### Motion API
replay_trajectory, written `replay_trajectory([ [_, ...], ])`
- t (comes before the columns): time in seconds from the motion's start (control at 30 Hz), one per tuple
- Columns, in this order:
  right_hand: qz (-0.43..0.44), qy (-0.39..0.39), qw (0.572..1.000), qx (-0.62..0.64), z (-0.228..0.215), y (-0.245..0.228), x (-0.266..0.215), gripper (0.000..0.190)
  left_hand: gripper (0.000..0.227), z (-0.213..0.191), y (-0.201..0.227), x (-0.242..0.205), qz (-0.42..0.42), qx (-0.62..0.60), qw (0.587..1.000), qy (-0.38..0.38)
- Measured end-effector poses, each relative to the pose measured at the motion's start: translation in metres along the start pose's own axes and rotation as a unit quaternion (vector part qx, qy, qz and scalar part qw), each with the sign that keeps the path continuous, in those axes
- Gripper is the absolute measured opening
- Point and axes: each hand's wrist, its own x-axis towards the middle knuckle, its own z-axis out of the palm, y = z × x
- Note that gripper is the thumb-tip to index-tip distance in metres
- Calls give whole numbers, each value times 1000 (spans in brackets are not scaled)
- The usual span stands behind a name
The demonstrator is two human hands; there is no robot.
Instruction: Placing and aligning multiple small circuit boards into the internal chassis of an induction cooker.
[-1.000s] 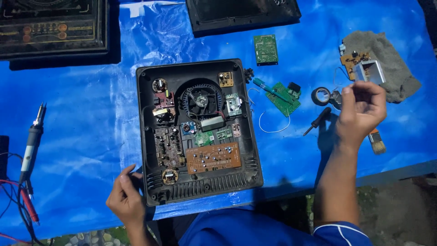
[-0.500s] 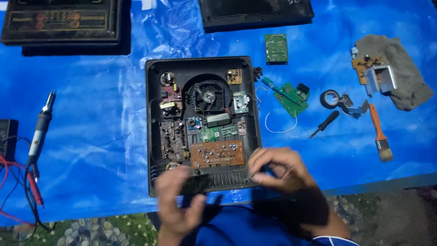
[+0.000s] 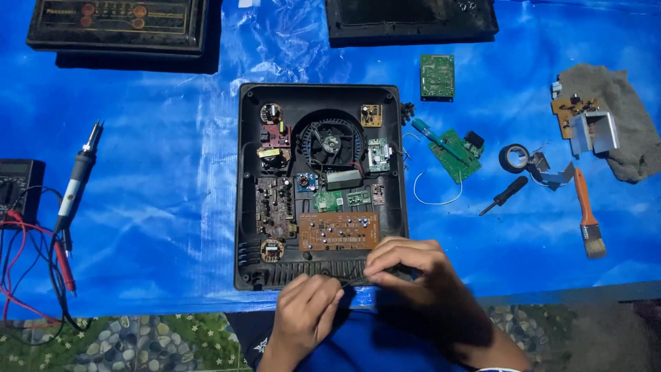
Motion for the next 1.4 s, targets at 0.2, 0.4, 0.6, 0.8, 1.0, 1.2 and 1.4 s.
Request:
replay_trajectory([
  [0.2,-98,25,993,-59,11,34,-3,5,13,11,-3,-7,-56,43,997,29],
  [0.4,-131,133,977,-106,-3,51,-13,3,18,10,-4,-8,-66,56,994,62],
  [0.6,-31,193,979,-64,-16,53,-22,5,18,11,-8,-11,-80,73,991,77],
  [0.8,-76,248,954,-148,-36,65,-23,7,13,7,-10,-12,-94,125,985,68],
  [1.0,64,458,886,-39,-101,94,-51,10,15,-1,-55,-74,-164,193,956,146],
  [1.2,217,411,843,-271,-163,146,-82,29,23,-48,-39,-52,-339,242,861,291],
  [1.4,383,321,775,-385,-146,122,-45,68,45,-65,-80,-52,-350,203,887,224],
])
